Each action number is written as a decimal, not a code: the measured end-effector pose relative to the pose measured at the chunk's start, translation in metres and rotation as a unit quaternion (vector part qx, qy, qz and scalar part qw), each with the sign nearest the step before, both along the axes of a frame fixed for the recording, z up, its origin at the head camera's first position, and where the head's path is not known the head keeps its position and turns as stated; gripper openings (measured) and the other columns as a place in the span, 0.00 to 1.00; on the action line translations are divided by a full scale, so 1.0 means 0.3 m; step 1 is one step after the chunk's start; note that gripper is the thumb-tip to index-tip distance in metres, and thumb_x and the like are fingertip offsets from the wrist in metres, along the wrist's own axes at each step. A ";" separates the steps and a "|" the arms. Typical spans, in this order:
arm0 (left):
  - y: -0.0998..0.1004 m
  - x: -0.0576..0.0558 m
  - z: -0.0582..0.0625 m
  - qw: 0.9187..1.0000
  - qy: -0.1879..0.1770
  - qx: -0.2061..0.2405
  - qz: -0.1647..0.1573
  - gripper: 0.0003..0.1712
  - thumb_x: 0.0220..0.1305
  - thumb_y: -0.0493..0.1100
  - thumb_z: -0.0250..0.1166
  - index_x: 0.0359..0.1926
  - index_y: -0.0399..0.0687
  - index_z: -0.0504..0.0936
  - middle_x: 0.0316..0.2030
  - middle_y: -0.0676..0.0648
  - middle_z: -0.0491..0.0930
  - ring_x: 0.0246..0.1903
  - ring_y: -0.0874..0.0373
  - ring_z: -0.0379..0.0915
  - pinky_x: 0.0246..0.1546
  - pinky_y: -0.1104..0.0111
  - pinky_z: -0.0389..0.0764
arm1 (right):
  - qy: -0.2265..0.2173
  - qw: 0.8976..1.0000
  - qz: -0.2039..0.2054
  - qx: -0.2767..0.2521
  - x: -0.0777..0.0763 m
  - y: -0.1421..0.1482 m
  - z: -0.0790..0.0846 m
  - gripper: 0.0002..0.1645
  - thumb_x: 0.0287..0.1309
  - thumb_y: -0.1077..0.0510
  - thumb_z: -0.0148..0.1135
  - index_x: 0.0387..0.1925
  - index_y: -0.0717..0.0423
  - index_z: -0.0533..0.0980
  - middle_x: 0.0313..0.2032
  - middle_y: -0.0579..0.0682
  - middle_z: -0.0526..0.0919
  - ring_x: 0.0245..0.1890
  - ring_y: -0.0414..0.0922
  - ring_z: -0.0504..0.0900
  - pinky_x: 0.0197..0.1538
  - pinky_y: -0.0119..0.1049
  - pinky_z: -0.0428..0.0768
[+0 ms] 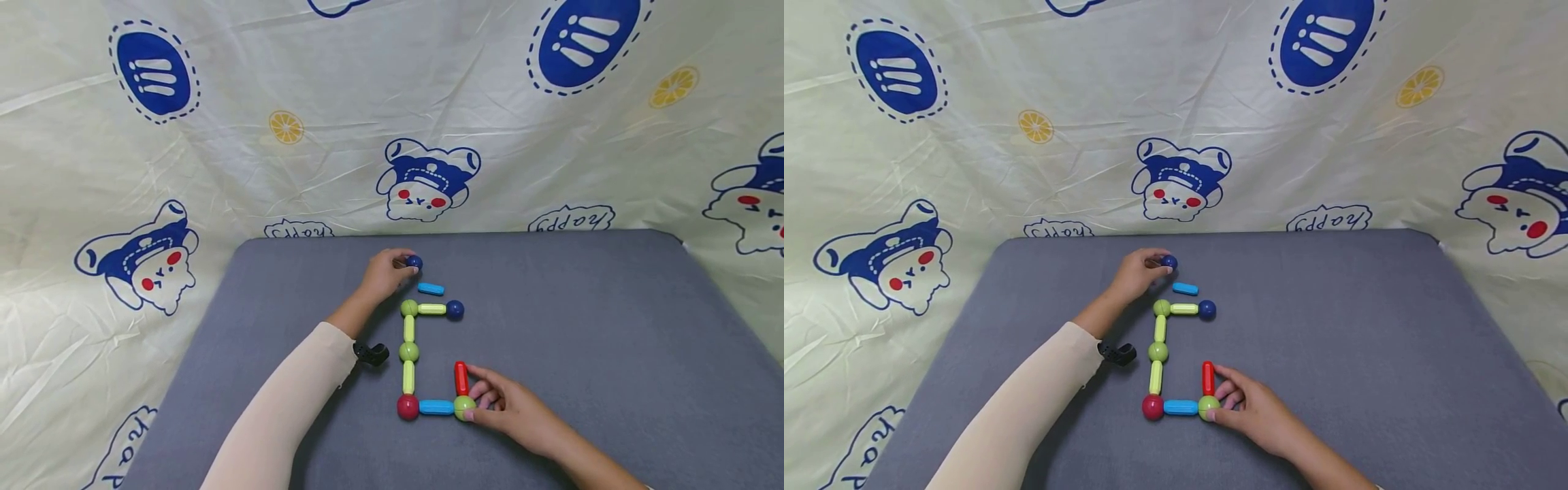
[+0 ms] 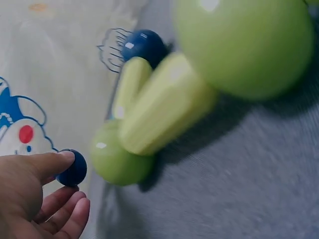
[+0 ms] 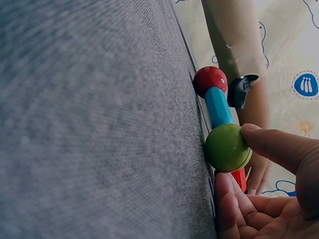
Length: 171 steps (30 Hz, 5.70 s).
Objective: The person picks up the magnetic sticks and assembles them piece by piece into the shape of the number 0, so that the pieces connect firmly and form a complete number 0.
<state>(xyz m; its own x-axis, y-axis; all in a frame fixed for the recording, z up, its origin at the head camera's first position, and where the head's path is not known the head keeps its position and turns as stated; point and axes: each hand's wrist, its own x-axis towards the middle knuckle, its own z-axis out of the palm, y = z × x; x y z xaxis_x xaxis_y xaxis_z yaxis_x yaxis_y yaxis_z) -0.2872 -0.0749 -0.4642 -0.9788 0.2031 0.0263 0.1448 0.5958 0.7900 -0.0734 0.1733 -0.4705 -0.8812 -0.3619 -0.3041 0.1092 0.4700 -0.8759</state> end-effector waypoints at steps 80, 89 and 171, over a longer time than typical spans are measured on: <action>0.136 0.358 0.031 0.961 -0.087 -0.064 -0.254 0.15 0.63 0.41 0.73 0.50 0.46 0.85 0.39 0.51 0.86 0.36 0.68 0.76 0.35 0.79 0.78 | 0.036 0.999 0.006 0.005 0.002 0.000 0.002 0.47 0.58 0.48 0.74 0.71 0.65 0.65 0.44 0.51 0.80 0.35 0.34 0.77 0.36 0.28 0.75; 0.136 0.353 0.032 0.961 -0.090 -0.054 -0.257 0.15 0.63 0.40 0.72 0.50 0.45 0.84 0.44 0.49 0.86 0.34 0.68 0.77 0.32 0.78 0.78 | 0.028 1.000 0.003 0.008 0.005 -0.002 0.008 0.47 0.58 0.48 0.74 0.71 0.65 0.65 0.44 0.51 0.80 0.36 0.35 0.77 0.36 0.28 0.75; 0.095 0.150 0.088 0.992 -0.045 0.073 -0.089 0.17 0.67 0.44 0.69 0.54 0.44 0.82 0.46 0.45 0.83 0.45 0.56 0.78 0.42 0.71 0.80 | 0.039 0.999 0.005 0.000 0.005 0.001 -0.011 0.46 0.57 0.49 0.74 0.71 0.63 0.66 0.44 0.51 0.81 0.36 0.35 0.77 0.36 0.28 0.76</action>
<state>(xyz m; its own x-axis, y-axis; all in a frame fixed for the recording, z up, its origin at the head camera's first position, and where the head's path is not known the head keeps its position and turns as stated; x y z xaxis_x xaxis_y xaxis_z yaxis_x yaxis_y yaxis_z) -0.2423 -0.0464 -0.4380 -0.9274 0.3737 -0.0180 0.1625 0.4457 0.8803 -0.0718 0.1736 -0.4738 -0.8990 -0.3700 -0.2342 0.0359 0.4708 -0.8815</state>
